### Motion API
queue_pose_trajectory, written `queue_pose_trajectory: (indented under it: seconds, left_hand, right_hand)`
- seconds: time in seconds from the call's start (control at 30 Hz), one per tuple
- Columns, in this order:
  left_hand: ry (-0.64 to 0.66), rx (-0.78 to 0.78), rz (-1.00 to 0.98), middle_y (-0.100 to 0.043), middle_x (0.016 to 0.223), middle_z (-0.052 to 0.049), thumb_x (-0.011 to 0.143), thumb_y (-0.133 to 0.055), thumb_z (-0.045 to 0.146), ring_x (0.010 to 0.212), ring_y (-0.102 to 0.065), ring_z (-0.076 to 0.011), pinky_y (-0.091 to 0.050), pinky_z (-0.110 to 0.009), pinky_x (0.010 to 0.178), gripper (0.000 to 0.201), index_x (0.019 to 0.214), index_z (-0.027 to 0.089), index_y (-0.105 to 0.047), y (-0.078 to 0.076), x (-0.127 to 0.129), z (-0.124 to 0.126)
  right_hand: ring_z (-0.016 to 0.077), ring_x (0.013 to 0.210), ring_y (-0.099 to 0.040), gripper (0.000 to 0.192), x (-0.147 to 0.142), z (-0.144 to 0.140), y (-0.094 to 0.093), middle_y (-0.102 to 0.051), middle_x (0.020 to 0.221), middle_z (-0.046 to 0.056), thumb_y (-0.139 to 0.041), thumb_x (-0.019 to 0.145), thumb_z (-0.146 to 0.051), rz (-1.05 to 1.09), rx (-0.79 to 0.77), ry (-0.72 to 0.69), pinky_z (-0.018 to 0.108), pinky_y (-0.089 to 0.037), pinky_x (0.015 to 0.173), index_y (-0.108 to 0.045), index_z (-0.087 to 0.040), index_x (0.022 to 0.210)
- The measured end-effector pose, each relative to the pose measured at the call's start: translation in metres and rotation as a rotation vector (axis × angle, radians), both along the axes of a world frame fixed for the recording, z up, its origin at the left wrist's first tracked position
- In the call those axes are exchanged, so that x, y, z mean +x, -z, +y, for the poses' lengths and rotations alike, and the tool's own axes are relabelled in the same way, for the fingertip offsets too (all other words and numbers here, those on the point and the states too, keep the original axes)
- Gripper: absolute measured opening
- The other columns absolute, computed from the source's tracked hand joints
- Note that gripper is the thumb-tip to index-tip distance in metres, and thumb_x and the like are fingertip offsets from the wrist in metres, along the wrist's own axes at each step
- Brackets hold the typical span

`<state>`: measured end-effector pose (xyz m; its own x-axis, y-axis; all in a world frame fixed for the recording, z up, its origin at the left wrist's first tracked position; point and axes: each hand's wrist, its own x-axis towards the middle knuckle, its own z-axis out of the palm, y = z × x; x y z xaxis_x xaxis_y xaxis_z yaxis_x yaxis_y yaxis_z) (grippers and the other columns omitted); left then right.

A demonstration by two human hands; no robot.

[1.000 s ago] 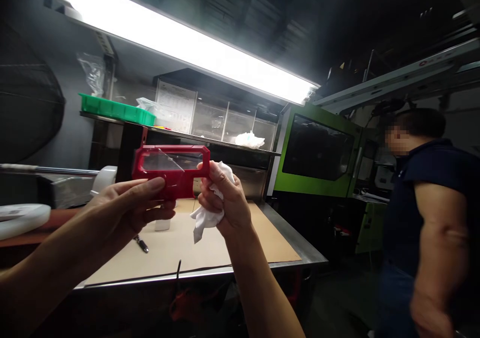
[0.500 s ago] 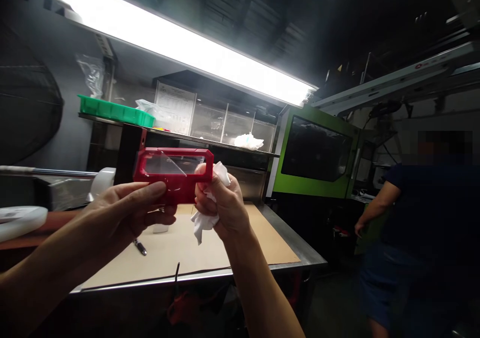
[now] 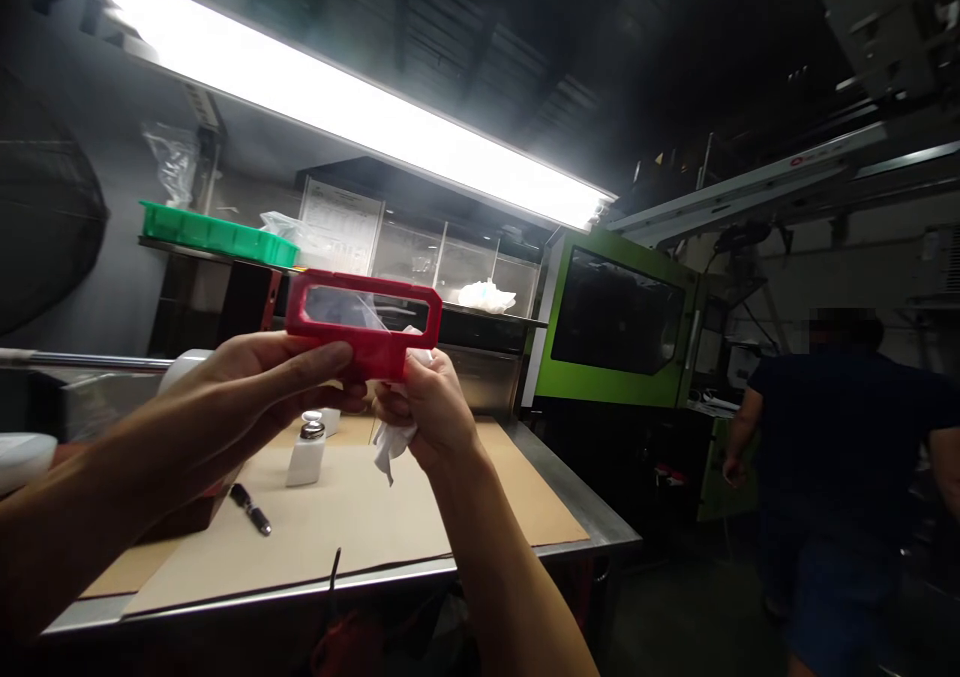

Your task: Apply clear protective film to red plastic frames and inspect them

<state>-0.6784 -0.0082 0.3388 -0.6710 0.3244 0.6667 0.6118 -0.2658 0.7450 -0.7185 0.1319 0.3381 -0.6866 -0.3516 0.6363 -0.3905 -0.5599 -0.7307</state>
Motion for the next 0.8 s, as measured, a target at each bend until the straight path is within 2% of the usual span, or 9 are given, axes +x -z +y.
queue_pose_trajectory:
  seconds: [0.17,0.37,0.5,0.63,0.8]
  left_hand:
    - [-0.003,-0.05,0.102,-0.071,0.078,0.0,0.082,-0.065,0.027,0.071,-0.066,-0.0097,-0.053,-0.014,0.067,0.014,0.092,0.026,-0.073,-0.019,-0.006,0.0]
    - [-0.012,-0.076,0.156,-0.071,0.083,-0.003,0.081,-0.066,0.028,0.074,-0.066,-0.0106,-0.053,-0.017,0.071,0.018,0.096,0.02,-0.072,-0.032,-0.002,0.002]
    - [-0.068,-0.016,0.105,-0.07,0.078,-0.002,0.08,-0.066,0.026,0.069,-0.064,-0.0089,-0.052,-0.017,0.071,0.017,0.092,0.016,-0.072,-0.037,0.005,0.005]
    - [-0.08,-0.034,0.116,-0.068,0.075,-0.002,0.079,-0.066,0.026,0.068,-0.063,-0.0091,-0.051,-0.017,0.069,0.015,0.086,0.015,-0.073,-0.039,0.005,0.004]
    - [-0.091,-0.057,0.145,-0.069,0.081,-0.002,0.083,-0.059,0.02,0.073,-0.064,-0.0098,-0.051,-0.019,0.075,0.018,0.095,0.017,-0.071,-0.04,0.007,0.002]
  right_hand:
    - [-0.0009,0.033,-0.022,0.034,-0.001,0.004,-0.017,-0.031,0.038,-0.009,-0.068,0.056,-0.02,0.09,-0.025,0.093,0.012,-0.018,0.032,-0.036,-0.015,0.046]
    - [-0.0009,0.033,-0.022,0.029,0.001,0.006,-0.03,-0.031,0.038,-0.01,-0.065,0.053,-0.017,0.133,-0.022,0.131,0.013,-0.016,0.032,-0.036,-0.016,0.046]
    - [-0.0006,0.034,-0.021,0.028,0.005,0.005,-0.036,-0.03,0.038,-0.01,-0.062,0.053,-0.018,0.17,-0.003,0.151,0.014,-0.015,0.032,-0.035,-0.017,0.047]
    - [-0.0003,0.034,-0.021,0.029,0.007,0.003,-0.039,-0.03,0.038,-0.01,-0.063,0.053,-0.021,0.189,0.006,0.173,0.014,-0.014,0.033,-0.035,-0.017,0.048]
    - [-0.0006,0.034,-0.021,0.027,0.008,0.002,-0.04,-0.03,0.038,-0.01,-0.061,0.053,-0.017,0.193,0.0,0.163,0.014,-0.014,0.033,-0.035,-0.016,0.046]
